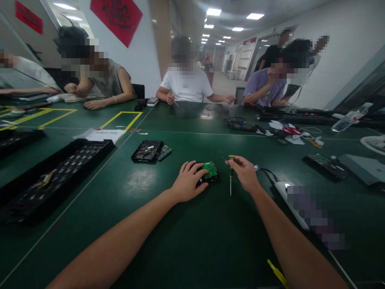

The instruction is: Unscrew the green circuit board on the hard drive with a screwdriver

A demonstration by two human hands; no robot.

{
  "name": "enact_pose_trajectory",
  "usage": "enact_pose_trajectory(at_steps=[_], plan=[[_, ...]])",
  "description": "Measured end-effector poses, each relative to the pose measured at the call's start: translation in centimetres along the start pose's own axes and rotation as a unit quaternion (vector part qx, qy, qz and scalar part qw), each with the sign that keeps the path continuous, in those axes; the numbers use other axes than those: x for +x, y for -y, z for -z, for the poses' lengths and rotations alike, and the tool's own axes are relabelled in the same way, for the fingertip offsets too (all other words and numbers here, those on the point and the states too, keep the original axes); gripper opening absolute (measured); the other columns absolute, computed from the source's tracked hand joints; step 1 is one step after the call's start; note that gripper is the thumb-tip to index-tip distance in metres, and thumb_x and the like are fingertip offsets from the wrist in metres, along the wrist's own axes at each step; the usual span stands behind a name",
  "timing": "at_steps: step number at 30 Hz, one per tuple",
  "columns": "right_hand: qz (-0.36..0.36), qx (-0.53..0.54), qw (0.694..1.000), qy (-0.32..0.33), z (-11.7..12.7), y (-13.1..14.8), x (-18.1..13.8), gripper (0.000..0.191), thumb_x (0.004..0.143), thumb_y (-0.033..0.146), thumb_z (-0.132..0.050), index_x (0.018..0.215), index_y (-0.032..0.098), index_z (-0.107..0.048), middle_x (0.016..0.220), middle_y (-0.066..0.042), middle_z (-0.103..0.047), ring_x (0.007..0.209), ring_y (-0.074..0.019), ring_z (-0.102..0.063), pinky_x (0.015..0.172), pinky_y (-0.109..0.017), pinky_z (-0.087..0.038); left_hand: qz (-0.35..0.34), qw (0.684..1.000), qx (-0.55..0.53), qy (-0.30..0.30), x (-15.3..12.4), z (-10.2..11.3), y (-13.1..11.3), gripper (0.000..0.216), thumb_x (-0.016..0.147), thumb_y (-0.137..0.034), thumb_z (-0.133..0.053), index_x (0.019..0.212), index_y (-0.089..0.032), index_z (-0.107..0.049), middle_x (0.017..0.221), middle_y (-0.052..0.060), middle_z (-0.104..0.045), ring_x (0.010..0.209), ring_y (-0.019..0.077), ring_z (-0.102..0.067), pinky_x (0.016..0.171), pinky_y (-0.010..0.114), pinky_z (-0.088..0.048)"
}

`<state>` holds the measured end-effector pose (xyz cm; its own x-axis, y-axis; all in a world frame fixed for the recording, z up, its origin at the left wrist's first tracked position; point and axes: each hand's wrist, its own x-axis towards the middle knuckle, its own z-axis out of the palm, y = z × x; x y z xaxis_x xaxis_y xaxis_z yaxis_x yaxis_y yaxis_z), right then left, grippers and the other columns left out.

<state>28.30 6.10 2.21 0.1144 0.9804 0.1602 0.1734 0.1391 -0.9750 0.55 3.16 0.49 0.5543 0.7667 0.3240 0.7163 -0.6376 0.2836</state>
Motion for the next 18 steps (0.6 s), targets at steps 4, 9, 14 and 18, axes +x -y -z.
enact_pose_trajectory(at_steps=[4,9,14,18], plan=[[0.039,-0.037,0.998,0.018,-0.3,1.4,-0.2,0.043,0.087,0.051,-0.081,0.116,0.020,-0.071,0.107,-0.009,-0.080,0.097,-0.0255,-0.079,0.092,-0.043,-0.064,-0.002,1.000,-0.003,-0.006,0.0,-0.1,0.1,0.050,0.100,-0.047,-0.069,0.146,-0.030,-0.063,0.158,0.010,-0.054,0.154,0.0420,-0.038,0.128,0.070,-0.027],[0.104,-0.054,0.993,0.010,-0.3,2.4,-1.2,0.044,0.096,0.054,-0.072,0.125,0.024,-0.058,0.105,-0.006,-0.076,0.082,-0.0217,-0.079,0.075,-0.039,-0.067,-0.001,1.000,-0.007,-0.007,0.0,-0.2,0.2,0.051,0.099,-0.047,-0.070,0.146,-0.030,-0.062,0.159,0.010,-0.053,0.154,0.0429,-0.037,0.127,0.070,-0.027],[0.213,-0.112,0.968,-0.076,0.3,2.9,-2.2,0.047,0.104,0.050,-0.063,0.142,0.028,-0.046,0.110,-0.007,-0.075,0.087,-0.0221,-0.077,0.068,-0.036,-0.067,-0.004,1.000,-0.008,-0.004,0.0,-0.1,0.2,0.050,0.100,-0.048,-0.068,0.147,-0.030,-0.062,0.159,0.011,-0.053,0.153,0.0425,-0.038,0.127,0.071,-0.027],[0.247,-0.143,0.957,-0.044,-0.2,2.7,-2.5,0.054,0.105,0.044,-0.062,0.155,0.032,-0.044,0.128,-0.010,-0.069,0.098,-0.0247,-0.077,0.070,-0.040,-0.071,-0.010,1.000,-0.006,-0.009,0.0,-0.1,0.2,0.050,0.100,-0.047,-0.069,0.146,-0.030,-0.063,0.158,0.011,-0.054,0.152,0.0421,-0.039,0.125,0.069,-0.030]])
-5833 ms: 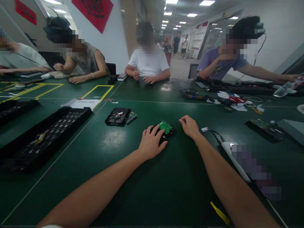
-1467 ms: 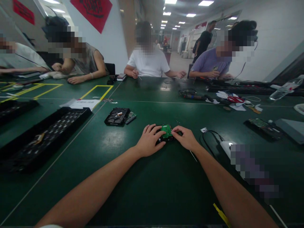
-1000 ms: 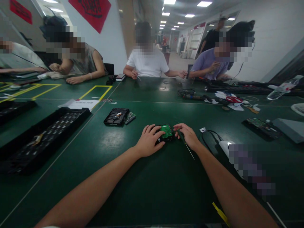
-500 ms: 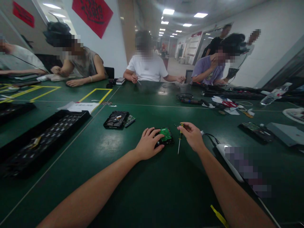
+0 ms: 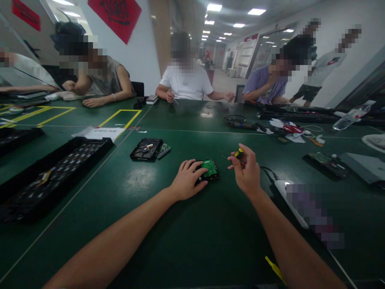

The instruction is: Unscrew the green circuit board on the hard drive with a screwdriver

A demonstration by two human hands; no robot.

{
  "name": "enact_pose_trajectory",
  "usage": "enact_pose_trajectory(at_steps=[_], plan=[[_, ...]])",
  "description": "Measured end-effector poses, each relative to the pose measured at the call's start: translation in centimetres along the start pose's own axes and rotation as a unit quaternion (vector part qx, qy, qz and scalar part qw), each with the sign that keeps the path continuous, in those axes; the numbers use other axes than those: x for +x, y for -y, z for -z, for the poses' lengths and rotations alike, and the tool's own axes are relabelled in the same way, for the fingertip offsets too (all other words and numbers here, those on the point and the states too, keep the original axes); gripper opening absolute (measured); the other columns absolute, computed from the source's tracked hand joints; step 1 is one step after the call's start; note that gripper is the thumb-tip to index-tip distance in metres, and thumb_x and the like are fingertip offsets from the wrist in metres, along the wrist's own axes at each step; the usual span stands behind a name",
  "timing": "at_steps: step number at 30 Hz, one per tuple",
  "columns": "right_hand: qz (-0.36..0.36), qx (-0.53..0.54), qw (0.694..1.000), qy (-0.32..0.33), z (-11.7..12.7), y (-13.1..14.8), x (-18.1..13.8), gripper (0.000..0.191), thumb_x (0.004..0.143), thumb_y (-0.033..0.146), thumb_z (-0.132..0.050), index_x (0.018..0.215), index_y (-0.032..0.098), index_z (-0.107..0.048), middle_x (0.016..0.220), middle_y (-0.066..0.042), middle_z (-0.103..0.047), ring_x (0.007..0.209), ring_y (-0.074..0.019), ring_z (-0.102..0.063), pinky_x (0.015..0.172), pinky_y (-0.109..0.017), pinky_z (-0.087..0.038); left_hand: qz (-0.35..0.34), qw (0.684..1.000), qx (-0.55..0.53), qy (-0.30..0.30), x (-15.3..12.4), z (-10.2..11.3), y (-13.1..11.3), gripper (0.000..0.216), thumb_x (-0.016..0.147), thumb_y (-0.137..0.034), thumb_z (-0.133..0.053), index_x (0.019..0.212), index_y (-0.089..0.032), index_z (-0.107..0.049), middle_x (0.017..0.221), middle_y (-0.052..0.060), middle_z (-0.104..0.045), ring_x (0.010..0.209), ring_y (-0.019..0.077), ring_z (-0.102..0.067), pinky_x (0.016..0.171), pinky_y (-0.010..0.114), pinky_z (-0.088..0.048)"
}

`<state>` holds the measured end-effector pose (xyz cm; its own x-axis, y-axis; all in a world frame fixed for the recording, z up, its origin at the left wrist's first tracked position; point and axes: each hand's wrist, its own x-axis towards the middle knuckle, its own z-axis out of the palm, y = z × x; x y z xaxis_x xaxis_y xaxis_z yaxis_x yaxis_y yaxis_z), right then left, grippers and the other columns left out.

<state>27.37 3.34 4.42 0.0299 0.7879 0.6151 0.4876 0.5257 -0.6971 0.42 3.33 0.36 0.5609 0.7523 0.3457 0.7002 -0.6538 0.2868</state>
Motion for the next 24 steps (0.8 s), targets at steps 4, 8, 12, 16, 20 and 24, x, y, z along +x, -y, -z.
enact_pose_trajectory(at_steps=[4,8,12,16,20,24], plan=[[0.015,-0.032,0.998,0.042,-0.8,-0.9,-0.5,0.063,0.107,0.037,-0.056,0.166,0.034,-0.034,0.150,-0.014,-0.059,0.115,-0.0273,-0.073,0.086,-0.047,-0.072,-0.003,1.000,-0.006,-0.003,0.0,0.0,0.1,0.050,0.099,-0.048,-0.070,0.146,-0.032,-0.064,0.157,0.010,-0.055,0.150,0.0417,-0.040,0.123,0.067,-0.033],[0.032,-0.078,0.995,0.044,-1.1,-1.7,-0.8,0.067,0.106,0.033,-0.057,0.168,0.033,-0.032,0.151,-0.015,-0.060,0.121,-0.0287,-0.071,0.096,-0.050,-0.068,-0.018,1.000,-0.016,0.006,0.0,0.2,-0.1,0.052,0.096,-0.049,-0.072,0.145,-0.033,-0.065,0.157,0.009,-0.055,0.149,0.0409,-0.042,0.122,0.064,-0.035],[0.051,-0.119,0.991,0.031,-0.9,-1.7,-0.7,0.067,0.104,0.033,-0.061,0.166,0.030,-0.035,0.152,-0.015,-0.062,0.117,-0.0292,-0.072,0.093,-0.049,-0.067,-0.043,0.998,-0.028,0.022,-0.1,0.4,-0.2,0.056,0.094,-0.047,-0.073,0.147,-0.033,-0.065,0.159,0.008,-0.054,0.149,0.0407,-0.042,0.123,0.063,-0.035],[0.056,-0.147,0.987,0.014,-0.6,-1.9,-0.5,0.069,0.103,0.036,-0.065,0.165,0.029,-0.037,0.156,-0.017,-0.057,0.119,-0.0317,-0.071,0.095,-0.052,-0.065,-0.049,0.998,-0.026,0.025,-0.2,0.5,-0.2,0.055,0.095,-0.046,-0.071,0.148,-0.032,-0.064,0.159,0.008,-0.053,0.151,0.0403,-0.040,0.124,0.062,-0.034],[0.054,-0.163,0.985,0.017,-0.6,-2.0,-0.4,0.069,0.102,0.038,-0.065,0.165,0.030,-0.038,0.148,-0.016,-0.063,0.118,-0.0334,-0.071,0.101,-0.057,-0.062,-0.046,0.998,-0.023,0.022,-0.2,0.5,-0.2,0.053,0.098,-0.048,-0.068,0.149,-0.032,-0.063,0.160,0.008,-0.053,0.152,0.0403,-0.040,0.124,0.062,-0.034],[0.050,-0.168,0.984,0.020,-0.7,-1.7,-0.7,0.067,0.103,0.035,-0.062,0.165,0.028,-0.037,0.137,-0.016,-0.068,0.102,-0.0296,-0.074,0.098,-0.055,-0.063,-0.040,0.999,-0.019,0.016,-0.2,0.4,-0.2,0.053,0.100,-0.049,-0.067,0.150,-0.032,-0.062,0.160,0.008,-0.053,0.151,0.0401,-0.040,0.124,0.063,-0.034]])
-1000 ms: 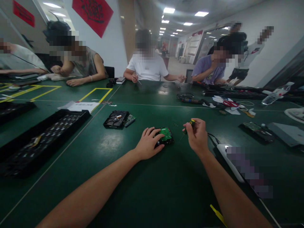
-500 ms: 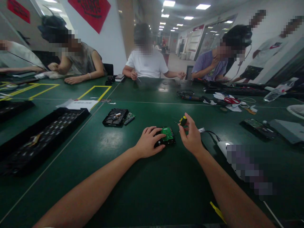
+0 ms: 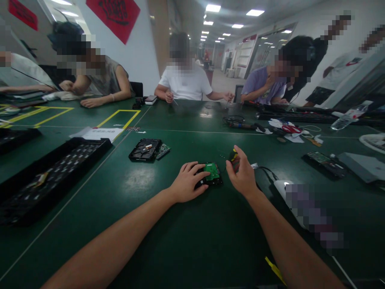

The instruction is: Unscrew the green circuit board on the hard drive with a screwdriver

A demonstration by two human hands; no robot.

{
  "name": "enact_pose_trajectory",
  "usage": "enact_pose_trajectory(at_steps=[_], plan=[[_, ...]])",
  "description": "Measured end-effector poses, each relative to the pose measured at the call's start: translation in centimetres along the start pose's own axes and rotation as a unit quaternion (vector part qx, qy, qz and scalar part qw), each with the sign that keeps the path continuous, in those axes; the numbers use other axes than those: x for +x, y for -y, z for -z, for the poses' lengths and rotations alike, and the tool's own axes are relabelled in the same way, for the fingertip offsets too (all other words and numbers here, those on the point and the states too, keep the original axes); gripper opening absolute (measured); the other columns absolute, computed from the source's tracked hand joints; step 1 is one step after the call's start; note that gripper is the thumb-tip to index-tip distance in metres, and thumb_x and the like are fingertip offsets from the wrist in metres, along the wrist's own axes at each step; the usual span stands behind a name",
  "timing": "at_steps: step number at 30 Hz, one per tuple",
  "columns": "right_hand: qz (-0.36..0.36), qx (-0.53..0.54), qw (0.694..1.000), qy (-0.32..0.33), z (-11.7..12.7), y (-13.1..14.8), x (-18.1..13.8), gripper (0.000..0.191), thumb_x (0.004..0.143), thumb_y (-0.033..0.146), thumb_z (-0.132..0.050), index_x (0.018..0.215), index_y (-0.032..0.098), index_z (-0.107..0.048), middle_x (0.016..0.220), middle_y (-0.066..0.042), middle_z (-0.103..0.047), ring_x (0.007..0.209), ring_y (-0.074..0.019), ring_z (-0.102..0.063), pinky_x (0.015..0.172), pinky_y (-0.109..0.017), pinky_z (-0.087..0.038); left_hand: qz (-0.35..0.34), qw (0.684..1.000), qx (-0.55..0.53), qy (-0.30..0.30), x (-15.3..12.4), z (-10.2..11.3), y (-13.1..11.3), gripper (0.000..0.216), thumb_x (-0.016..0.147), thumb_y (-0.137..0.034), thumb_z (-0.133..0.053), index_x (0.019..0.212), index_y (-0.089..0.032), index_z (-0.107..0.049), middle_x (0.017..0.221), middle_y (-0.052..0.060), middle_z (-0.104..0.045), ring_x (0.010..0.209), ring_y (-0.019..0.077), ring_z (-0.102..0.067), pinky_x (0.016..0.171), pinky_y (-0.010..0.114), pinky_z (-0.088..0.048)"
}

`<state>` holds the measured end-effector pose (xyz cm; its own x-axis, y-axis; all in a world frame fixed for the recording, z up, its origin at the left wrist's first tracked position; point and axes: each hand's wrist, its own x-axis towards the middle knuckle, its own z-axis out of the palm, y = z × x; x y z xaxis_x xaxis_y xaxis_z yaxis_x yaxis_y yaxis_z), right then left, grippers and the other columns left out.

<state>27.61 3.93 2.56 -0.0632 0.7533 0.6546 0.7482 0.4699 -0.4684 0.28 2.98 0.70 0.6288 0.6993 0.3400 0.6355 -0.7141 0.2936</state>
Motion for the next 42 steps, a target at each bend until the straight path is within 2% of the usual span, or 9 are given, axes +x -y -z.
enact_pose_trajectory(at_steps=[7,11,14,17,21,27,35,42], plan=[[-0.021,0.000,1.000,0.000,1.6,1.8,1.3,0.065,0.100,0.034,-0.063,0.160,0.027,-0.040,0.118,-0.012,-0.072,0.088,-0.0273,-0.073,0.090,-0.052,-0.064,-0.001,1.000,-0.005,0.001,0.0,-0.1,0.0,0.053,0.100,-0.049,-0.068,0.150,-0.034,-0.062,0.159,0.008,-0.053,0.151,0.0402,-0.040,0.123,0.063,-0.034],[-0.023,0.018,0.998,-0.057,2.3,3.9,3.0,0.066,0.098,0.036,-0.066,0.158,0.028,-0.040,0.108,-0.009,-0.071,0.078,-0.0248,-0.069,0.080,-0.047,-0.064,-0.003,1.000,-0.002,0.004,0.1,-0.2,0.1,0.054,0.100,-0.050,-0.068,0.151,-0.033,-0.061,0.160,0.009,-0.052,0.152,0.0405,-0.039,0.123,0.064,-0.034],[-0.051,0.035,0.992,-0.108,2.0,4.5,3.0,0.064,0.099,0.039,-0.064,0.156,0.027,-0.038,0.098,-0.007,-0.067,0.071,-0.0234,-0.065,0.069,-0.043,-0.061,-0.004,1.000,-0.001,0.001,0.1,-0.3,0.1,0.054,0.100,-0.049,-0.068,0.151,-0.033,-0.061,0.160,0.009,-0.053,0.151,0.0407,-0.040,0.123,0.064,-0.035],[-0.054,0.041,0.994,-0.083,1.4,3.9,1.8,0.062,0.099,0.040,-0.064,0.154,0.027,-0.039,0.095,-0.006,-0.066,0.070,-0.0234,-0.064,0.068,-0.043,-0.061,-0.005,1.000,-0.004,-0.007,0.1,-0.4,0.1,0.054,0.099,-0.048,-0.070,0.151,-0.034,-0.061,0.159,0.009,-0.054,0.150,0.0405,-0.041,0.122,0.064,-0.035],[-0.057,0.048,0.994,-0.083,0.9,2.7,0.4,0.062,0.099,0.041,-0.064,0.154,0.026,-0.039,0.096,-0.007,-0.066,0.071,-0.0242,-0.064,0.067,-0.044,-0.061,-0.010,1.000,-0.009,-0.014,0.0,-0.5,0.3,0.055,0.098,-0.046,-0.071,0.151,-0.035,-0.061,0.158,0.009,-0.055,0.149,0.0410,-0.043,0.122,0.064,-0.036],[-0.055,0.066,0.994,-0.061,0.4,2.1,0.4,0.062,0.099,0.041,-0.066,0.155,0.028,-0.041,0.101,-0.007,-0.068,0.075,-0.0229,-0.066,0.070,-0.042,-0.062,-0.008,1.000,-0.008,-0.012,0.0,-0.4,0.3,0.055,0.098,-0.047,-0.071,0.151,-0.035,-0.061,0.158,0.009,-0.055,0.149,0.0412,-0.043,0.122,0.064,-0.036],[-0.043,0.112,0.992,-0.024,0.9,1.6,0.4,0.067,0.102,0.037,-0.064,0.160,0.029,-0.033,0.119,-0.011,-0.074,0.093,-0.0264,-0.075,0.085,-0.047,-0.065,-0.002,1.000,-0.002,0.009,0.0,-0.4,0.4,0.054,0.102,-0.051,-0.066,0.153,-0.035,-0.060,0.163,0.008,-0.051,0.154,0.0403,-0.037,0.126,0.066,-0.031],[-0.027,0.122,0.991,-0.047,0.2,2.2,0.1,0.069,0.102,0.033,-0.066,0.162,0.028,-0.032,0.115,-0.011,-0.074,0.091,-0.0251,-0.075,0.085,-0.046,-0.066,0.007,1.000,0.011,0.011,0.0,-0.7,0.5,0.056,0.105,-0.057,-0.061,0.157,-0.034,-0.057,0.168,0.008,-0.046,0.159,0.0402,-0.032,0.130,0.068,-0.025]])
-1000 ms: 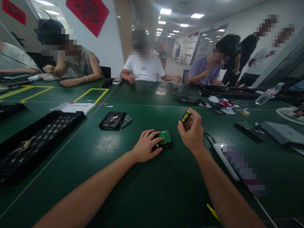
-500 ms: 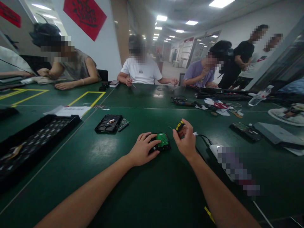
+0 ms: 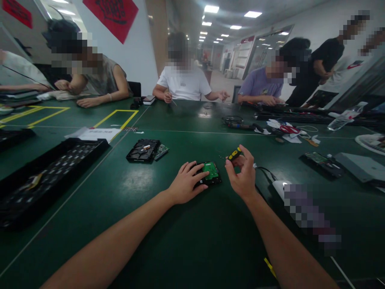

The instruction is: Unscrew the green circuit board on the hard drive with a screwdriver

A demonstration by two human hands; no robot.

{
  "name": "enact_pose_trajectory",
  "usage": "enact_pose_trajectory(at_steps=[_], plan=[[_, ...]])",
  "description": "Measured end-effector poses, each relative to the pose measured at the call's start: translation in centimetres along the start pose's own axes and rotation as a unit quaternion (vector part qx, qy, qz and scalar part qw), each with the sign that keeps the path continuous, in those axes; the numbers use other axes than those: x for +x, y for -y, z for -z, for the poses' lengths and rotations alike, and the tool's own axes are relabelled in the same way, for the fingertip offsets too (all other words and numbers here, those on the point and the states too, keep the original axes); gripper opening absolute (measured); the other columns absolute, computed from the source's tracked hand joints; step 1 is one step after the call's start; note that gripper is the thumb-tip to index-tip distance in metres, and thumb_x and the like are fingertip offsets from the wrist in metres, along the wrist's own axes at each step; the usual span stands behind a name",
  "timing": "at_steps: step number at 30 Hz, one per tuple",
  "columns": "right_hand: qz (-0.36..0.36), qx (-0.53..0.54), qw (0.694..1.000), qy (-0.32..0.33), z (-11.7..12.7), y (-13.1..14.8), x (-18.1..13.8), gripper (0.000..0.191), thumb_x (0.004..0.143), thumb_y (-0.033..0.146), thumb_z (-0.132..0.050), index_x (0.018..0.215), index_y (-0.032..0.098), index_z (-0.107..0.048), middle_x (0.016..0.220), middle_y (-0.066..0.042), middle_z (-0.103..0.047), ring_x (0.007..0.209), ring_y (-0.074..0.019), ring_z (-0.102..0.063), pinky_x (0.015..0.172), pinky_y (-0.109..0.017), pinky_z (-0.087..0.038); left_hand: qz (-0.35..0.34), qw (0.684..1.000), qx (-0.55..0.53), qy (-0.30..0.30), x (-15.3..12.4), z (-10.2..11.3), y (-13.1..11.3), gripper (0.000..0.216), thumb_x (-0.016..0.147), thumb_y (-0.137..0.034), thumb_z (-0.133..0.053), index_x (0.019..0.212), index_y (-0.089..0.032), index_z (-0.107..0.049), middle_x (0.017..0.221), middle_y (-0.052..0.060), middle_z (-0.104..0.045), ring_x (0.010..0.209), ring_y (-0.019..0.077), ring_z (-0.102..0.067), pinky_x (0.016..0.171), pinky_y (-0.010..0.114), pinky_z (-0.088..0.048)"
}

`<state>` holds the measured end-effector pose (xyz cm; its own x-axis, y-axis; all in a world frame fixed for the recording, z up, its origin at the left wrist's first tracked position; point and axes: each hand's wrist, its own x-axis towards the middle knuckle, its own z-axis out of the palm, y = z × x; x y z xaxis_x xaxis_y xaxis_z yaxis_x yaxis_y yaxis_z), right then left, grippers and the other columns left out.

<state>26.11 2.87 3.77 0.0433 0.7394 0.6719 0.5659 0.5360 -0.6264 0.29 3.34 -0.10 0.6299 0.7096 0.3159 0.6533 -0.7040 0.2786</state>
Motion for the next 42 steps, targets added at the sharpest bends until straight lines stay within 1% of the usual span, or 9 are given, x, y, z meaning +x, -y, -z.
enact_pose_trajectory(at_steps=[5,8,14,18,22,30,34,39,42], plan=[[0.048,0.001,0.999,-0.014,-0.9,0.0,-0.5,0.069,0.100,0.031,-0.070,0.160,0.029,-0.037,0.114,-0.008,-0.071,0.087,-0.0219,-0.073,0.080,-0.044,-0.066,0.004,1.000,0.005,0.002,0.1,0.0,-0.1,0.057,0.105,-0.057,-0.062,0.156,-0.032,-0.058,0.167,0.008,-0.048,0.158,0.0409,-0.034,0.129,0.068,-0.026],[0.059,-0.007,0.998,-0.014,-1.0,-0.2,-0.5,0.069,0.100,0.030,-0.071,0.160,0.031,-0.037,0.118,-0.008,-0.071,0.087,-0.0208,-0.073,0.080,-0.043,-0.067,0.003,1.000,0.000,0.003,0.1,0.1,-0.2,0.057,0.104,-0.056,-0.063,0.155,-0.032,-0.058,0.167,0.008,-0.048,0.157,0.0416,-0.035,0.129,0.069,-0.027],[0.066,-0.009,0.998,-0.018,-0.9,-0.5,-0.4,0.068,0.101,0.031,-0.070,0.161,0.031,-0.037,0.117,-0.009,-0.071,0.091,-0.0230,-0.074,0.081,-0.044,-0.067,0.003,1.000,-0.006,-0.002,0.1,0.1,-0.1,0.057,0.103,-0.054,-0.065,0.155,-0.033,-0.058,0.166,0.008,-0.049,0.157,0.0420,-0.035,0.128,0.069,-0.027],[0.066,-0.011,0.998,-0.015,-0.9,-0.5,-0.5,0.069,0.100,0.030,-0.070,0.160,0.031,-0.037,0.115,-0.007,-0.071,0.090,-0.0218,-0.074,0.081,-0.043,-0.067,0.003,1.000,-0.002,0.002,0.1,0.1,-0.1,0.057,0.103,-0.054,-0.065,0.155,-0.032,-0.058,0.166,0.009,-0.049,0.157,0.0420,-0.035,0.128,0.069,-0.028],[0.069,-0.015,0.997,-0.014,-1.0,-0.5,-0.5,0.067,0.101,0.029,-0.070,0.160,0.031,-0.038,0.120,-0.008,-0.071,0.088,-0.0207,-0.074,0.080,-0.042,-0.067,0.001,1.000,-0.002,0.000,0.1,0.1,0.0,0.057,0.103,-0.055,-0.065,0.156,-0.033,-0.058,0.166,0.008,-0.049,0.156,0.0417,-0.036,0.128,0.069,-0.028],[0.085,-0.021,0.996,-0.011,-1.0,-0.1,-0.4,0.068,0.100,0.029,-0.071,0.158,0.032,-0.037,0.123,-0.009,-0.071,0.083,-0.0191,-0.073,0.076,-0.041,-0.068,0.000,1.000,-0.004,-0.006,0.1,0.0,0.0,0.057,0.103,-0.055,-0.064,0.155,-0.032,-0.059,0.165,0.008,-0.049,0.156,0.0420,-0.036,0.127,0.069,-0.029],[0.089,-0.026,0.996,-0.009,-1.0,0.1,-0.4,0.066,0.100,0.028,-0.070,0.157,0.032,-0.037,0.127,-0.010,-0.069,0.083,-0.0193,-0.073,0.077,-0.042,-0.068,0.000,1.000,-0.007,-0.011,0.1,-0.2,0.1,0.057,0.102,-0.055,-0.066,0.154,-0.034,-0.059,0.165,0.008,-0.049,0.156,0.0415,-0.037,0.127,0.068,-0.030],[0.091,-0.026,0.996,-0.003,-1.0,0.3,-0.4,0.066,0.100,0.026,-0.069,0.157,0.032,-0.036,0.130,-0.011,-0.068,0.085,-0.0196,-0.073,0.077,-0.042,-0.068,-0.003,1.000,-0.003,-0.010,0.1,-0.1,0.1,0.057,0.102,-0.055,-0.066,0.155,-0.032,-0.059,0.166,0.008,-0.049,0.155,0.0417,-0.037,0.127,0.068,-0.030],[0.089,-0.024,0.996,-0.003,-0.9,0.5,-0.5,0.065,0.100,0.026,-0.069,0.156,0.031,-0.036,0.129,-0.011,-0.067,0.083,-0.0196,-0.073,0.077,-0.043,-0.068,-0.003,1.000,-0.003,-0.007,0.1,0.0,0.0,0.057,0.102,-0.054,-0.066,0.154,-0.033,-0.058,0.166,0.008,-0.049,0.156,0.0414,-0.037,0.127,0.068,-0.029]])
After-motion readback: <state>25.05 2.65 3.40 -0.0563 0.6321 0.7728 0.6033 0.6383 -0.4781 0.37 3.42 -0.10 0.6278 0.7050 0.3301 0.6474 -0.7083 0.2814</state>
